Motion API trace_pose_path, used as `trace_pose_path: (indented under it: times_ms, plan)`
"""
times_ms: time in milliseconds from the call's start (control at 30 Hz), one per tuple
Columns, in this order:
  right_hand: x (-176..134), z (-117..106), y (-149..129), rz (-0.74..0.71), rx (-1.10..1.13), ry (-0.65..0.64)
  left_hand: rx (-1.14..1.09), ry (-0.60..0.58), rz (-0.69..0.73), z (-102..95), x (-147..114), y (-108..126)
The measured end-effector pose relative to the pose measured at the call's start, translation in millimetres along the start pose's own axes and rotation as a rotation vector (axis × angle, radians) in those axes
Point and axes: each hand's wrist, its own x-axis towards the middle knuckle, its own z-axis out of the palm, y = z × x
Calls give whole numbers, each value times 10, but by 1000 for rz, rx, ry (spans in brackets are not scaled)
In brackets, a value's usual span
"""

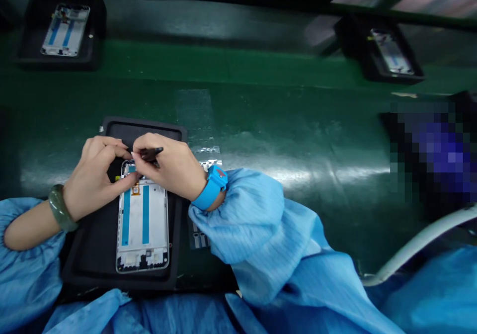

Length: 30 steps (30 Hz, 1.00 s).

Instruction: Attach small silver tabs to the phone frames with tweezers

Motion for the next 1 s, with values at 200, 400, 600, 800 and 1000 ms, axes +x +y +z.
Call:
trace_pose_path:
  times_ms: [200,400,600,800,1000]
  plan:
    - [-10,52,-22,-68,-74,-55,5,-10,5,-1,5,2]
    - [33,-89,94,79,-18,261,-3,14,24,28,3,-41]
    - [98,-365,273,199,-408,-46,-56,49,19,67,-4,-77]
    - [170,-325,399,264,-611,-325,-171,225,-48,36,22,-129]
    - [500,-699,809,403,-657,18,-56,566,-320,-36,331,-752]
